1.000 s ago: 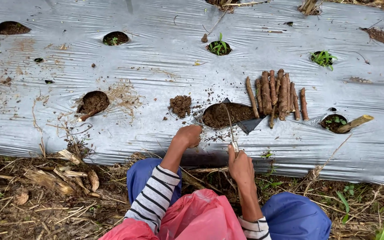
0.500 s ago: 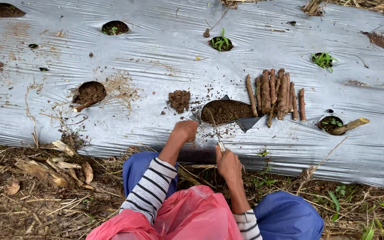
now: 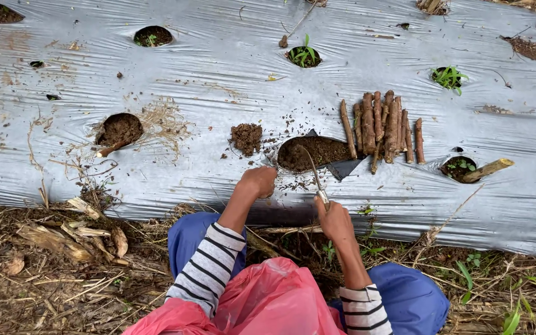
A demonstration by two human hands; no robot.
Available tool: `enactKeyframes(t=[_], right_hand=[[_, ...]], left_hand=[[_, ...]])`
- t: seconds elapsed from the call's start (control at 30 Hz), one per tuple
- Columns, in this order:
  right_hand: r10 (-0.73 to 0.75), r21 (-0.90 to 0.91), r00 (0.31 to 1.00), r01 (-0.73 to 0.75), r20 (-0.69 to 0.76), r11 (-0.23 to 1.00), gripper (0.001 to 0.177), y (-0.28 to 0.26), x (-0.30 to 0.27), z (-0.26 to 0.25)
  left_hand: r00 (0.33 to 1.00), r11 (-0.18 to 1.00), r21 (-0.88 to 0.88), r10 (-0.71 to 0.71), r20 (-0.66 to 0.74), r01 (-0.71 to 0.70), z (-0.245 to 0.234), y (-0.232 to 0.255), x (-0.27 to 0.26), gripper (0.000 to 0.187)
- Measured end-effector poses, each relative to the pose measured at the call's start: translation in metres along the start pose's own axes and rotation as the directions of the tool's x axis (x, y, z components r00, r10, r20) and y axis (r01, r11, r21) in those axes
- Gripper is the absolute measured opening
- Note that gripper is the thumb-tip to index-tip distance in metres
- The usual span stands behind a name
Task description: The person uses a sickle to cut a hole in a plastic mulch sheet and then digs into the soil underneath. They place a cassava cutting into the prepared hole and cover it with soil using their hands.
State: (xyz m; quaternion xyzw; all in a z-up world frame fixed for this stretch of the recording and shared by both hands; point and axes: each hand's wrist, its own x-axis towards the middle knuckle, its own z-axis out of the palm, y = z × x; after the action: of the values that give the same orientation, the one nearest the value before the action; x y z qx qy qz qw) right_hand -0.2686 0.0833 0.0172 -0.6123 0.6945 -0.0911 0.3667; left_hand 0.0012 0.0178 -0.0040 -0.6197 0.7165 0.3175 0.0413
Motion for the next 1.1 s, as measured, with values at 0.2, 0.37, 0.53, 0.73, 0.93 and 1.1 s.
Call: enactKeyframes(t=[0.2,0.37,0.53,0.73,0.93,1.1], right_hand=[[-0.043,-0.113,0.999,0.045,0.020,0.993,0.066,-0.044,-0.023,-0.069],[-0.130,-0.064,0.991,0.132,0.033,0.989,0.059,-0.029,-0.024,-0.077],[-0.164,-0.036,0.986,0.165,0.017,0.986,0.062,-0.020,-0.027,-0.094],[-0.185,0.032,0.982,0.184,0.024,0.982,0.063,-0.003,-0.022,-0.098],[-0.154,0.077,0.987,0.151,0.037,0.986,0.060,-0.010,-0.020,-0.109],[-0.136,0.150,0.991,0.137,-0.021,0.979,0.066,-0.001,-0.011,-0.113]], left_hand=[[0.975,0.996,-0.070,0.033,-0.219,-0.050,-0.033,-0.003,0.003,0.034],[0.882,0.860,-0.367,0.178,-0.436,-0.355,-0.097,0.051,-0.022,0.046],[0.839,0.754,-0.405,0.354,-0.413,-0.517,-0.072,0.026,0.056,0.034],[0.810,0.635,-0.507,0.410,-0.419,-0.583,-0.045,0.001,0.109,0.027],[0.759,0.570,-0.503,0.450,-0.471,-0.650,-0.027,-0.010,0.133,0.024],[0.797,0.650,-0.465,0.440,-0.414,-0.601,-0.032,-0.016,0.130,0.018]])
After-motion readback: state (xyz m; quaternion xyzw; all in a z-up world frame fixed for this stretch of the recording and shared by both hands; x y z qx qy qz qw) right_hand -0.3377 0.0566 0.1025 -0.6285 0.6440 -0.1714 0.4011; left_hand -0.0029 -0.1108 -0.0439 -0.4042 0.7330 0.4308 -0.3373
